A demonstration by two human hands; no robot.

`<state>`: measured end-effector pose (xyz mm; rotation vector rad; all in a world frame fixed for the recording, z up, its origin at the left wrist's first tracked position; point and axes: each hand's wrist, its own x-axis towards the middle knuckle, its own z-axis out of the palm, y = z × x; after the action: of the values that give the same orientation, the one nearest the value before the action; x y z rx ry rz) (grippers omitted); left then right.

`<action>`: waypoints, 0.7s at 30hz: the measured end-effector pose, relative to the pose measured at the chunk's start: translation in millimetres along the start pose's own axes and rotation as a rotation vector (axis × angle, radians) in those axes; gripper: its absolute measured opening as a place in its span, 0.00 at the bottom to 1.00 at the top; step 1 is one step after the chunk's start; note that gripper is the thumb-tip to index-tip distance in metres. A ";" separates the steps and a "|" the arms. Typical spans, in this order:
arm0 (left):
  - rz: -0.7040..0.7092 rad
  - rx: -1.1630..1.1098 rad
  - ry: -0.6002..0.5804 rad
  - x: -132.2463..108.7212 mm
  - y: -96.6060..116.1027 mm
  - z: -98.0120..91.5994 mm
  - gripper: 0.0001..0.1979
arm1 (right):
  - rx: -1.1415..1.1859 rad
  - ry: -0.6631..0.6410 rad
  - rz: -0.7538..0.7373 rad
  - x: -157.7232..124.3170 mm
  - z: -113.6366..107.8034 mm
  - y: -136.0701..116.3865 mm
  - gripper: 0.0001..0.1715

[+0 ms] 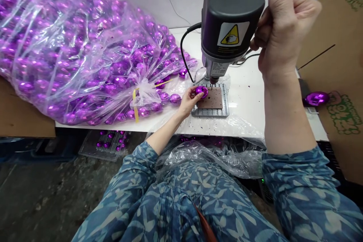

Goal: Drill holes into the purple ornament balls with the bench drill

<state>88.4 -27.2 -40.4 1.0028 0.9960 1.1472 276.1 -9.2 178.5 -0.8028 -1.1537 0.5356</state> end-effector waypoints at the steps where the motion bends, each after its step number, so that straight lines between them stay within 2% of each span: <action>1: 0.008 0.005 -0.003 1.6 0.2 1.2 0.20 | -0.007 0.009 -0.005 0.0 0.6 -0.3 0.39; 9: -0.018 0.069 -0.009 7.7 4.4 8.4 0.21 | -0.058 0.008 -0.017 -1.6 1.7 -2.5 0.46; 12: 0.019 0.129 -0.029 6.3 4.0 8.0 0.21 | -0.050 0.006 -0.042 -2.4 1.5 -1.7 0.47; 15: 0.060 0.197 -0.061 6.8 2.2 7.8 0.20 | -0.040 0.008 -0.044 -2.0 1.6 -1.7 0.46; 21: 0.137 0.334 -0.053 7.6 1.3 10.6 0.21 | -0.044 0.010 -0.011 -1.2 2.2 -3.4 0.42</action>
<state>99.2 -20.6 -37.2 1.3783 1.1125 1.0790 273.6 -11.6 180.8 -0.8355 -1.1636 0.4982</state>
